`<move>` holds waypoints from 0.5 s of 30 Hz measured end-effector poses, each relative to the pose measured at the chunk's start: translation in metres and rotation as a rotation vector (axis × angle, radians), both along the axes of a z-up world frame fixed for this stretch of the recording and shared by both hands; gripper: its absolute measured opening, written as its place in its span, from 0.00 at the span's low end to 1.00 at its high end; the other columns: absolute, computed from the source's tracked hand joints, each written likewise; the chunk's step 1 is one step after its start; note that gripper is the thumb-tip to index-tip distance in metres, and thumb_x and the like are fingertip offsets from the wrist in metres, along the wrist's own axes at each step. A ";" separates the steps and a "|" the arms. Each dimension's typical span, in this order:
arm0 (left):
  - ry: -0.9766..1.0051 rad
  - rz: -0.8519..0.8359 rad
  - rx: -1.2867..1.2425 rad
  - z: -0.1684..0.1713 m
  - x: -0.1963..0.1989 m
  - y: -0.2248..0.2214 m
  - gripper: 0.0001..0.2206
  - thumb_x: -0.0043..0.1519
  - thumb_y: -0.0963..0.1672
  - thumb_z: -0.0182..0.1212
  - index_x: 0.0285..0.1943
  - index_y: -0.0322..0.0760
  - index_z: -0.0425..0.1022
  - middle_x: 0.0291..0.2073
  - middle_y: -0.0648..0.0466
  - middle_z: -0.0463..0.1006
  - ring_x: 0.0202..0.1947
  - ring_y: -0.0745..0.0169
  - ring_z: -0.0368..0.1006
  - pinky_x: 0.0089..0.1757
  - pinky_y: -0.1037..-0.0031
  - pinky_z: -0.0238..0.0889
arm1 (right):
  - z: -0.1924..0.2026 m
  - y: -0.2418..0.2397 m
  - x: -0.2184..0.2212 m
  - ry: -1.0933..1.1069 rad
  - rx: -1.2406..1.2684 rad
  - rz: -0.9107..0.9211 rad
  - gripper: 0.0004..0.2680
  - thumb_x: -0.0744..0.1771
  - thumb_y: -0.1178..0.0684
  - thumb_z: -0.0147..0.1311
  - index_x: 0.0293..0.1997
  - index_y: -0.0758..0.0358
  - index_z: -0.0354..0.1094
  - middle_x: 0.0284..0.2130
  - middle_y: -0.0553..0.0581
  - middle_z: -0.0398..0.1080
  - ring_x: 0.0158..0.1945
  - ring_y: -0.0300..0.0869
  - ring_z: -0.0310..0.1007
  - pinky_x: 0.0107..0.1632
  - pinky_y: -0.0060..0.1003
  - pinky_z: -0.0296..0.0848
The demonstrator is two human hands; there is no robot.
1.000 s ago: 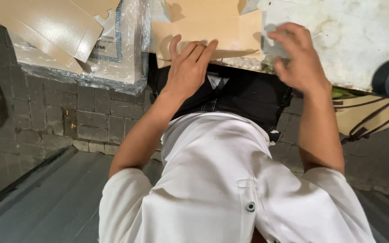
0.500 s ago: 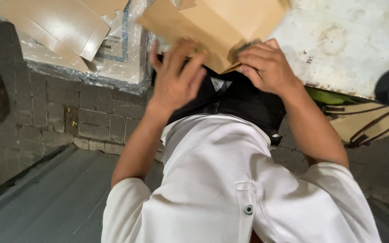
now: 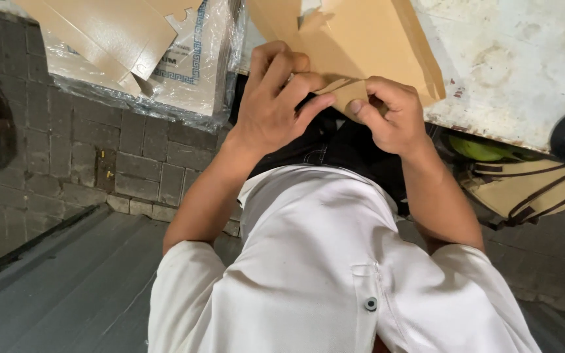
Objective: The person assembles flat cardboard box blanks into finished rectangular boxes by folding and interlocking the flaps. They handle each box one at a time, fold the sides, tuck the tabs, and place the completed boxes on a stack on the table.
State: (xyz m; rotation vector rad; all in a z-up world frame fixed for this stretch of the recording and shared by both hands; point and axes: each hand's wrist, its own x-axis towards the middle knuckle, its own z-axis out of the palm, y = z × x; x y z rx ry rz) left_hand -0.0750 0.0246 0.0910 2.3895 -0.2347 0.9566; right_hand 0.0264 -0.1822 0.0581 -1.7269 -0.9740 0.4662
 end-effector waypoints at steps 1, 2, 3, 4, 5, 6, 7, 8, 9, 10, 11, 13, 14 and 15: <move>-0.002 -0.001 0.002 0.001 0.000 -0.001 0.11 0.68 0.48 0.56 0.41 0.35 0.68 0.38 0.47 0.67 0.39 0.44 0.60 0.42 0.62 0.62 | -0.001 0.002 -0.002 -0.002 0.002 -0.001 0.04 0.69 0.62 0.52 0.46 0.72 0.70 0.30 0.54 0.68 0.27 0.37 0.57 0.32 0.31 0.58; -0.033 0.017 -0.061 0.002 -0.001 -0.004 0.10 0.66 0.46 0.56 0.38 0.35 0.66 0.36 0.47 0.67 0.39 0.46 0.59 0.42 0.63 0.58 | -0.001 0.003 -0.005 0.085 0.021 -0.012 0.03 0.69 0.61 0.53 0.44 0.69 0.68 0.29 0.51 0.65 0.29 0.35 0.57 0.33 0.29 0.58; -0.064 0.035 -0.125 0.003 -0.002 -0.006 0.10 0.65 0.45 0.57 0.35 0.35 0.64 0.33 0.46 0.66 0.39 0.48 0.57 0.43 0.64 0.54 | -0.002 0.004 -0.007 0.172 0.039 -0.023 0.03 0.70 0.59 0.54 0.43 0.67 0.66 0.28 0.47 0.61 0.30 0.32 0.57 0.35 0.27 0.59; -0.065 0.036 -0.125 0.002 -0.002 -0.008 0.10 0.65 0.45 0.57 0.35 0.35 0.64 0.33 0.46 0.66 0.39 0.48 0.57 0.43 0.64 0.54 | -0.003 0.005 -0.009 0.172 0.038 -0.021 0.03 0.70 0.59 0.54 0.43 0.67 0.66 0.28 0.47 0.61 0.30 0.32 0.57 0.35 0.27 0.59; -0.084 0.058 -0.173 0.001 -0.003 -0.009 0.13 0.62 0.46 0.61 0.34 0.35 0.62 0.34 0.47 0.65 0.39 0.49 0.59 0.42 0.64 0.55 | -0.005 0.006 -0.011 0.254 0.046 -0.020 0.02 0.69 0.60 0.53 0.40 0.65 0.64 0.28 0.46 0.59 0.30 0.32 0.55 0.35 0.27 0.57; -0.100 0.083 -0.220 -0.001 -0.004 -0.010 0.17 0.60 0.48 0.65 0.32 0.35 0.60 0.36 0.48 0.64 0.40 0.50 0.61 0.42 0.64 0.55 | -0.007 0.007 -0.013 0.339 0.052 -0.015 0.03 0.69 0.60 0.52 0.38 0.62 0.62 0.27 0.44 0.56 0.30 0.31 0.53 0.36 0.26 0.55; -0.099 0.089 -0.220 -0.002 -0.005 -0.010 0.17 0.60 0.48 0.65 0.32 0.35 0.60 0.36 0.48 0.64 0.40 0.50 0.61 0.42 0.64 0.55 | -0.007 0.008 -0.014 0.342 0.051 -0.010 0.03 0.69 0.60 0.52 0.38 0.62 0.62 0.27 0.44 0.56 0.30 0.31 0.53 0.36 0.26 0.55; -0.114 0.075 -0.246 -0.002 -0.005 -0.010 0.17 0.60 0.46 0.66 0.33 0.34 0.59 0.36 0.46 0.63 0.40 0.50 0.60 0.40 0.65 0.56 | -0.007 0.009 -0.015 0.375 0.043 -0.038 0.03 0.69 0.59 0.53 0.38 0.62 0.63 0.27 0.44 0.57 0.31 0.30 0.53 0.37 0.25 0.55; -0.129 0.062 -0.272 -0.003 -0.004 -0.009 0.16 0.59 0.44 0.66 0.33 0.33 0.59 0.37 0.45 0.61 0.40 0.50 0.60 0.39 0.66 0.56 | -0.007 0.010 -0.015 0.409 0.035 -0.066 0.03 0.69 0.57 0.53 0.37 0.61 0.63 0.28 0.43 0.58 0.31 0.29 0.54 0.37 0.25 0.55; -0.129 0.064 -0.270 -0.024 -0.005 -0.009 0.16 0.59 0.44 0.66 0.33 0.33 0.59 0.37 0.45 0.61 0.40 0.50 0.60 0.39 0.66 0.56 | -0.011 0.011 -0.016 0.410 0.037 -0.063 0.03 0.69 0.57 0.53 0.37 0.61 0.63 0.28 0.43 0.58 0.31 0.29 0.54 0.37 0.25 0.55; -0.122 -0.048 -0.323 -0.045 -0.005 -0.009 0.13 0.62 0.43 0.66 0.42 0.32 0.64 0.50 0.47 0.59 0.53 0.51 0.59 0.51 0.61 0.60 | -0.014 0.011 -0.016 0.424 0.077 -0.084 0.04 0.68 0.56 0.55 0.40 0.61 0.64 0.30 0.44 0.62 0.32 0.30 0.56 0.38 0.25 0.57; -0.112 -0.169 -0.374 -0.069 -0.008 -0.008 0.11 0.65 0.42 0.66 0.51 0.30 0.70 0.64 0.49 0.56 0.66 0.52 0.59 0.63 0.56 0.64 | -0.018 0.012 -0.017 0.438 0.120 -0.112 0.05 0.68 0.55 0.56 0.42 0.61 0.64 0.32 0.46 0.66 0.33 0.30 0.58 0.39 0.25 0.59; -0.031 -0.316 -0.501 -0.072 -0.011 -0.008 0.14 0.67 0.39 0.60 0.60 0.33 0.65 0.67 0.51 0.58 0.70 0.57 0.57 0.69 0.60 0.56 | -0.017 0.013 -0.017 0.489 0.166 -0.136 0.06 0.67 0.54 0.57 0.45 0.60 0.64 0.35 0.46 0.67 0.37 0.31 0.62 0.43 0.25 0.62; 0.052 -0.465 -0.626 -0.075 -0.013 -0.008 0.19 0.70 0.37 0.54 0.70 0.35 0.59 0.70 0.53 0.59 0.73 0.62 0.54 0.74 0.65 0.47 | -0.017 0.013 -0.016 0.540 0.213 -0.159 0.08 0.67 0.53 0.58 0.47 0.60 0.64 0.38 0.47 0.68 0.41 0.32 0.66 0.48 0.25 0.65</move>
